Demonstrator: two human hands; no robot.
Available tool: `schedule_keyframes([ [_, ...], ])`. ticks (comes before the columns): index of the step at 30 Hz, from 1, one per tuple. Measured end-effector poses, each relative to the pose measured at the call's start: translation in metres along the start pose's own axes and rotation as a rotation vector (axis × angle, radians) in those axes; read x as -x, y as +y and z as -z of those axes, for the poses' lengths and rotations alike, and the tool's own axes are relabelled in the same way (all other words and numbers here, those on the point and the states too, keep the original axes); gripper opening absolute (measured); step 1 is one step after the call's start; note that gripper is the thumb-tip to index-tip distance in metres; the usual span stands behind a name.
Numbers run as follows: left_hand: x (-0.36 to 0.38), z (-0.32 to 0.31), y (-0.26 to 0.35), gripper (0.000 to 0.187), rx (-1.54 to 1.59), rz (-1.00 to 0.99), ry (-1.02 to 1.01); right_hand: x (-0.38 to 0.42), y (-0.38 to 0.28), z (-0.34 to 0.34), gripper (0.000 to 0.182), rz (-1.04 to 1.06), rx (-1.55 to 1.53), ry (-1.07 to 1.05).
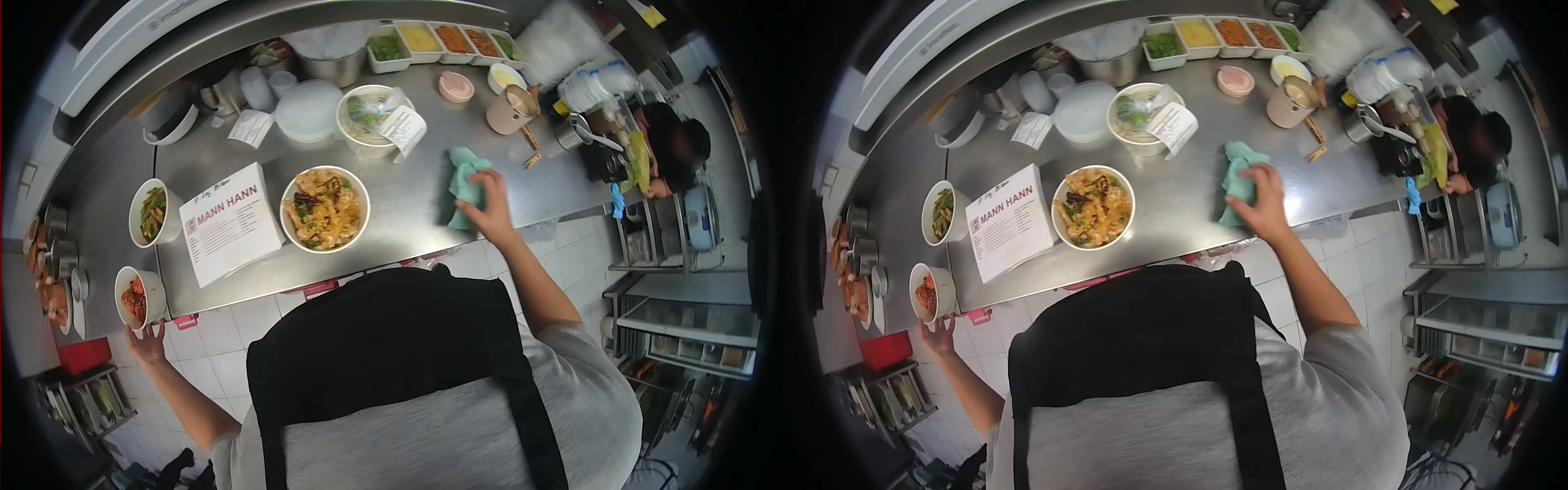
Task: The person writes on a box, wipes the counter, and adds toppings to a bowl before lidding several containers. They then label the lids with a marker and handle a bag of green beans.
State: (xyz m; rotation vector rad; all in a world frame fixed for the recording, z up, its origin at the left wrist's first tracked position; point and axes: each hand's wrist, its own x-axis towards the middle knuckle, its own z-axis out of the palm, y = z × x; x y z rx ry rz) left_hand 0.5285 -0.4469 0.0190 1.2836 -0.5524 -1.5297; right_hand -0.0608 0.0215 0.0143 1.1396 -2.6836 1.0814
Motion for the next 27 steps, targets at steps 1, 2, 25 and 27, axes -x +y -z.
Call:
schedule_keyframes([
  [1, 0.005, -0.008, -0.003, 0.065, -0.018, -0.009, 0.037, 0.000, -0.002, -0.014, 0.052, 0.041, 0.012, 0.042],
  [2, -0.025, 0.005, -0.007, 0.067, -0.056, 0.000, 0.108, 0.004, -0.008, -0.035, 0.056, -0.019, 0.263, -0.010],
  [25, 0.290, -0.122, -0.030, 0.065, 0.011, -0.164, -0.228, -0.005, 0.140, 0.168, 0.020, -0.486, -0.936, 0.409],
  [27, 0.332, -0.169, -0.053, 0.071, -0.069, -0.176, -0.378, -0.024, 0.104, 0.156, 0.022, -0.439, -1.137, 0.292],
])
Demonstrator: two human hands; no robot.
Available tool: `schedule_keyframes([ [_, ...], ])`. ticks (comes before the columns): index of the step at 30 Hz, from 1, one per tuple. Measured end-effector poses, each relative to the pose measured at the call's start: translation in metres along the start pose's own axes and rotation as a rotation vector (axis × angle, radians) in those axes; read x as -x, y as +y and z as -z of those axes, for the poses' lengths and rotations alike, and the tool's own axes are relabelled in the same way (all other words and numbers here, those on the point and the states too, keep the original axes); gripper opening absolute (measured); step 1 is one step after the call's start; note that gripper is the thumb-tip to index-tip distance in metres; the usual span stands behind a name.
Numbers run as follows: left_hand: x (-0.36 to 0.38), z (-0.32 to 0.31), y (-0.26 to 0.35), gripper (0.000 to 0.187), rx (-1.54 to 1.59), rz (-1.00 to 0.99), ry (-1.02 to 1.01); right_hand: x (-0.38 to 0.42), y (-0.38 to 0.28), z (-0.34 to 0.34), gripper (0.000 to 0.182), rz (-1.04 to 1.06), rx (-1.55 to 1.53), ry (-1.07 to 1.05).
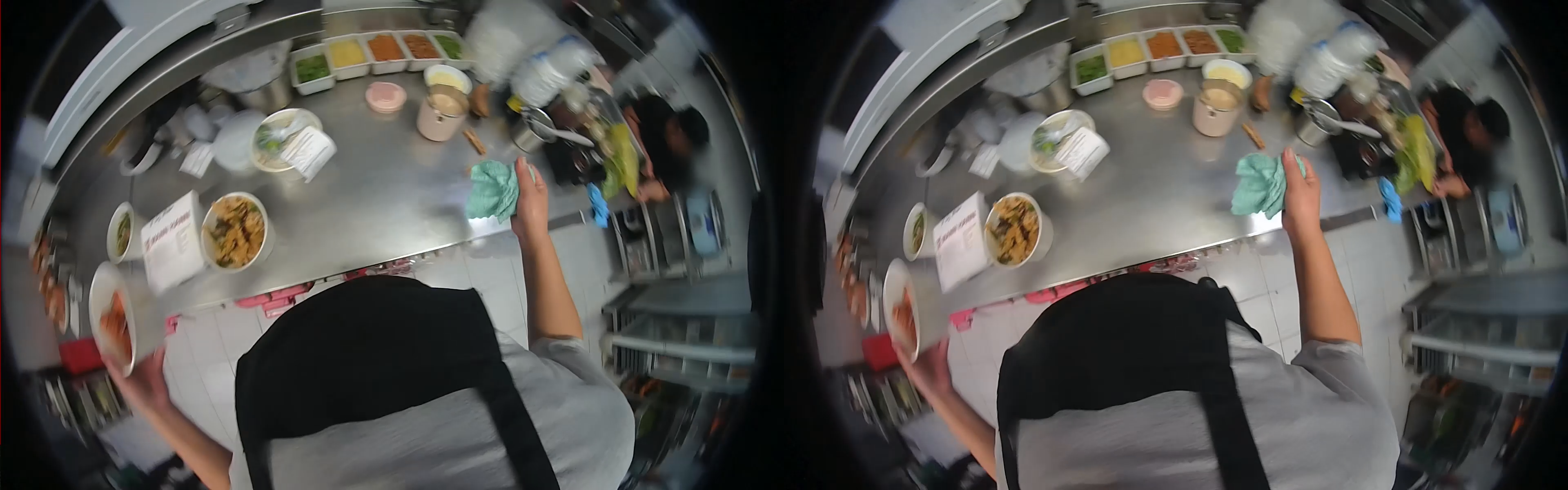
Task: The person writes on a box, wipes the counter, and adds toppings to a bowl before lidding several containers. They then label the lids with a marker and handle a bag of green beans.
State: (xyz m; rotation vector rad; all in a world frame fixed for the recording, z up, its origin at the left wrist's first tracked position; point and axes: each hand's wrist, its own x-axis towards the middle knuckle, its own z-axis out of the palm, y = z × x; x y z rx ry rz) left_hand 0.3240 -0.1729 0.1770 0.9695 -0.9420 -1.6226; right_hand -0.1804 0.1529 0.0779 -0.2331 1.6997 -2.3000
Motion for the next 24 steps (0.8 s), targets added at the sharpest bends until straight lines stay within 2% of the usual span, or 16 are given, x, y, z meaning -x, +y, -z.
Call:
schedule_keyframes([
  [1, 0.009, -0.026, -0.011, 0.071, -0.022, 0.036, -0.168, -0.004, 0.004, -0.010, 0.026, -0.034, -0.086, -0.105],
  [2, 0.015, -0.052, -0.028, 0.069, -0.041, 0.066, -0.239, -0.006, 0.009, -0.021, 0.030, -0.070, -0.172, -0.213],
  [3, 0.026, -0.097, -0.046, 0.068, 0.002, 0.102, -0.262, -0.004, 0.013, -0.033, 0.042, -0.099, -0.215, -0.290],
  [6, 0.039, -0.174, -0.107, 0.071, 0.064, 0.310, -0.435, 0.014, 0.009, -0.059, 0.050, -0.163, -0.427, -0.413],
  [7, 0.046, -0.201, -0.125, 0.072, 0.123, 0.363, -0.405, 0.025, 0.001, -0.064, 0.056, -0.066, -0.368, -0.484],
  [10, 0.068, -0.265, -0.173, 0.070, 0.209, 0.480, -0.367, 0.042, 0.007, -0.059, 0.056, 0.464, 0.072, -0.620],
  [12, 0.092, -0.302, -0.206, 0.070, 0.228, 0.369, -0.399, 0.054, 0.014, -0.061, 0.056, 0.852, 0.293, -0.652],
  [13, 0.101, -0.315, -0.216, 0.069, 0.239, 0.314, -0.413, 0.054, 0.012, -0.063, 0.056, 0.944, 0.444, -0.586],
  [16, 0.119, -0.336, -0.218, 0.066, 0.192, 0.368, -0.497, 0.021, 0.004, -0.057, 0.054, 0.881, 0.350, -0.451],
  [17, 0.128, -0.343, -0.212, 0.064, 0.177, 0.384, -0.462, 0.011, -0.002, -0.057, 0.047, 0.830, 0.294, -0.398],
  [20, 0.126, -0.341, -0.211, 0.062, 0.043, 0.420, -0.541, -0.030, -0.018, -0.052, 0.043, 0.263, 0.157, -0.637],
  [23, 0.125, -0.337, -0.218, 0.065, 0.002, 0.452, -0.704, -0.061, -0.032, -0.048, 0.036, -0.234, -0.138, -0.793],
  [24, 0.127, -0.339, -0.220, 0.065, 0.015, 0.458, -0.683, -0.063, -0.023, -0.045, 0.035, -0.200, -0.172, -0.752],
])
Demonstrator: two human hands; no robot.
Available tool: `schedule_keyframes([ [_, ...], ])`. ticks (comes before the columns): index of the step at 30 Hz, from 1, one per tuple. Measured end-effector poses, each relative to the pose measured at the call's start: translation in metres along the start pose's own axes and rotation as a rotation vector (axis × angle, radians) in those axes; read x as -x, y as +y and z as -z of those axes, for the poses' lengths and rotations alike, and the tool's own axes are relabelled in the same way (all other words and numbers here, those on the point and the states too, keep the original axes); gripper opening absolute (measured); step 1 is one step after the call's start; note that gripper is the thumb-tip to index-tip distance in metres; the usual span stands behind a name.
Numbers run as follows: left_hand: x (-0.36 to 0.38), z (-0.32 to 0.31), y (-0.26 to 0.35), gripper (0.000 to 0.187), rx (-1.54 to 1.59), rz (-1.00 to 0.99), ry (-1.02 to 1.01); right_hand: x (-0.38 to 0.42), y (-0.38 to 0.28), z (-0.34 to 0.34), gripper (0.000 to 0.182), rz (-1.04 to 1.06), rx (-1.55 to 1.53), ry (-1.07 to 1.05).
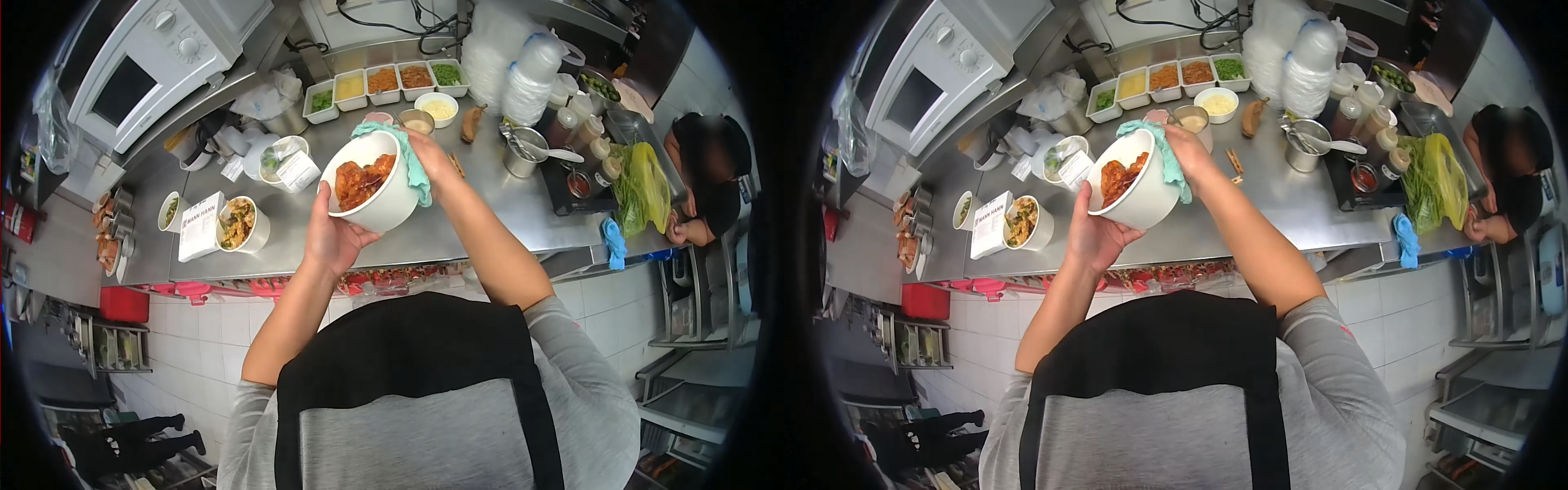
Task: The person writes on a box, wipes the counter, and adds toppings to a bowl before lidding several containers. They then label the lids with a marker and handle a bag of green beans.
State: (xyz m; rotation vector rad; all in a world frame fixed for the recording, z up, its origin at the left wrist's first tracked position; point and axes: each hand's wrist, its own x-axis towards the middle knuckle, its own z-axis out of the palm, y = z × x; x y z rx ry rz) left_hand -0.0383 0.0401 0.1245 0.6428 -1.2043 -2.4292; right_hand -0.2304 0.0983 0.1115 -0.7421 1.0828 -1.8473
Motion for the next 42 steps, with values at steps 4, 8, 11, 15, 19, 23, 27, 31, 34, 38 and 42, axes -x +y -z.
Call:
schedule_keyframes([
  [4, -0.002, -0.016, -0.010, 0.068, 0.088, -0.019, 0.074, 0.025, 0.023, -0.007, 0.036, 0.314, 0.319, 0.277],
  [8, -0.016, -0.018, -0.028, 0.065, 0.070, -0.231, 0.222, 0.084, 0.042, -0.041, 0.045, 0.824, 0.644, 0.366],
  [11, -0.015, -0.026, -0.043, 0.054, 0.004, -0.344, 0.295, 0.082, 0.045, -0.036, 0.050, 0.747, 0.481, 0.339],
  [15, 0.002, -0.048, -0.043, 0.047, -0.170, -0.384, 0.295, 0.060, 0.029, -0.020, 0.045, 0.475, -0.063, 0.249],
  [19, 0.015, -0.038, -0.037, 0.049, -0.279, -0.269, 0.226, 0.032, 0.003, 0.013, 0.036, 0.098, -0.367, 0.025],
  [23, 0.019, -0.013, -0.028, 0.054, -0.188, -0.069, 0.076, 0.005, -0.010, 0.028, 0.030, -0.327, -0.339, -0.281],
  [27, 0.025, -0.003, -0.024, 0.061, 0.040, 0.137, -0.076, -0.034, 0.038, 0.022, 0.022, -0.452, -0.299, -0.332],
  [31, 0.034, 0.001, -0.001, 0.069, 0.178, 0.092, -0.088, -0.064, 0.085, 0.031, 0.017, -0.147, 0.232, -0.492],
  [34, 0.034, 0.019, 0.026, 0.071, 0.190, -0.040, -0.005, -0.092, 0.035, 0.016, 0.020, -0.136, 0.575, -0.410],
  [38, 0.016, 0.051, 0.052, 0.067, 0.018, -0.207, 0.139, -0.181, -0.011, 0.024, 0.019, 0.075, 0.906, -0.018],
  [42, -0.023, 0.077, 0.063, 0.067, -0.006, -0.248, 0.224, -0.263, 0.002, 0.047, 0.031, 0.080, 1.636, -0.086],
])
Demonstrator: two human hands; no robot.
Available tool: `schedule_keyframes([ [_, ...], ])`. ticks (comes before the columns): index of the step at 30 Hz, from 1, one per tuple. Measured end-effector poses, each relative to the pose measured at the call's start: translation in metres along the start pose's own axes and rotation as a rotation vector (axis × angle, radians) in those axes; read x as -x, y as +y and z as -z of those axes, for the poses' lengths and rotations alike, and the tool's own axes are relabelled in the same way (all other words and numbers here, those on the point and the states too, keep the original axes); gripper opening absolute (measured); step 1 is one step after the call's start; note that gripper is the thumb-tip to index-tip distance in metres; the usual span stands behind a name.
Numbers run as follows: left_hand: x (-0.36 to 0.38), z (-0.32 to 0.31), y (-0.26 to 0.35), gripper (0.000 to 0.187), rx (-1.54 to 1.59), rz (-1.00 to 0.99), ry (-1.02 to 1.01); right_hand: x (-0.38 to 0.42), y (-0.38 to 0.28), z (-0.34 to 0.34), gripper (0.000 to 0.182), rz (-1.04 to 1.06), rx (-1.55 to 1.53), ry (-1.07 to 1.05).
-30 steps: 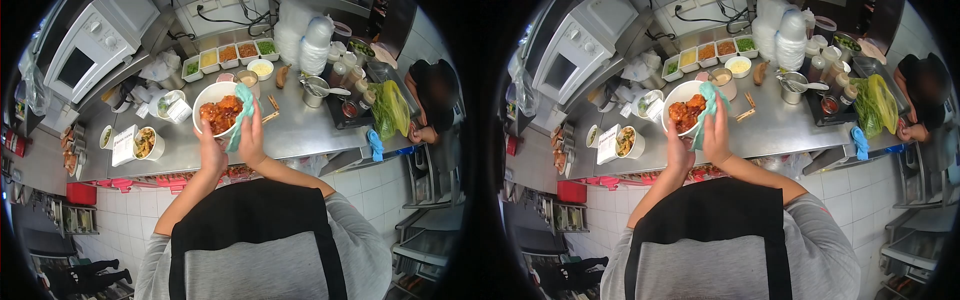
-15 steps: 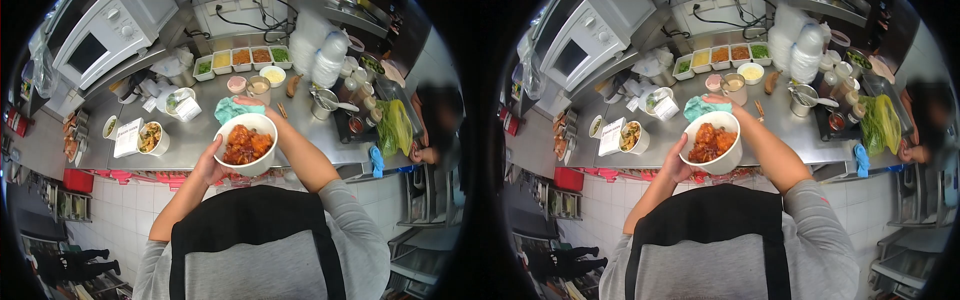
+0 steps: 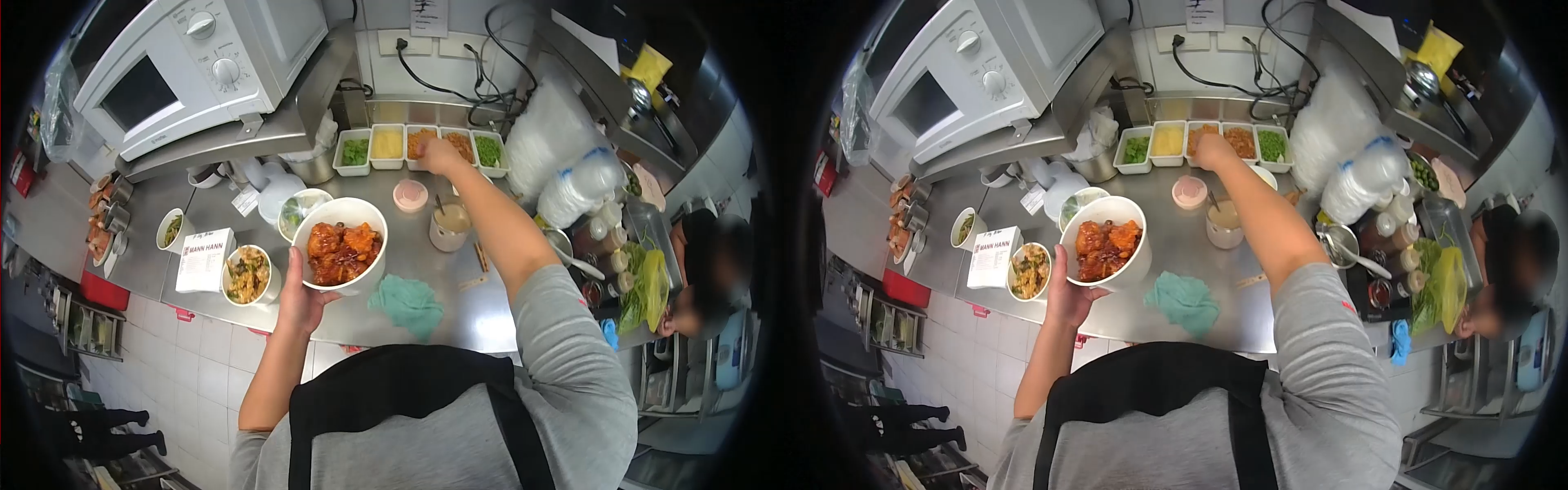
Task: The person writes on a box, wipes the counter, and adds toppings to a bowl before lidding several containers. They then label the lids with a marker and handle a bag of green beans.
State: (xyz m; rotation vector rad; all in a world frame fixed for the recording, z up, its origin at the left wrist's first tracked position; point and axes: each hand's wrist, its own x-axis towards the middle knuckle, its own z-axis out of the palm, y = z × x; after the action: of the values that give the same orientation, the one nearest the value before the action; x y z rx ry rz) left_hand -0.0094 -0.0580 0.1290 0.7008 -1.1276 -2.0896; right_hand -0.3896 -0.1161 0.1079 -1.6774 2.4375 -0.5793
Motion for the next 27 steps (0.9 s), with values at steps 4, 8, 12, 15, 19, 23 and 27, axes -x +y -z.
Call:
schedule_keyframes([
  [4, -0.052, -0.004, -0.003, 0.065, 0.014, 0.008, -0.009, -0.030, 0.032, -0.021, 0.034, 0.124, 0.139, -0.157],
  [8, -0.105, -0.018, -0.007, 0.060, -0.083, 0.026, 0.063, -0.043, 0.036, -0.017, 0.026, 0.035, -0.033, -0.076],
  [12, -0.159, -0.031, -0.015, 0.063, -0.117, 0.068, 0.113, -0.045, 0.042, -0.008, 0.030, 0.068, -0.118, 0.226],
  [15, -0.186, -0.046, -0.017, 0.061, -0.092, 0.024, 0.165, -0.045, 0.040, 0.002, 0.031, 0.068, -0.159, 0.284],
  [19, -0.209, -0.050, -0.016, 0.063, -0.098, 0.034, 0.207, -0.045, 0.038, 0.016, 0.031, -0.029, -0.227, 0.299],
  [23, -0.221, -0.050, -0.015, 0.063, -0.130, 0.064, 0.265, -0.044, 0.061, -0.016, 0.026, -0.120, -0.483, 0.328],
  [27, -0.232, -0.053, -0.016, 0.065, -0.159, 0.108, 0.313, -0.031, 0.069, -0.042, 0.019, -0.409, -1.063, 0.256],
])
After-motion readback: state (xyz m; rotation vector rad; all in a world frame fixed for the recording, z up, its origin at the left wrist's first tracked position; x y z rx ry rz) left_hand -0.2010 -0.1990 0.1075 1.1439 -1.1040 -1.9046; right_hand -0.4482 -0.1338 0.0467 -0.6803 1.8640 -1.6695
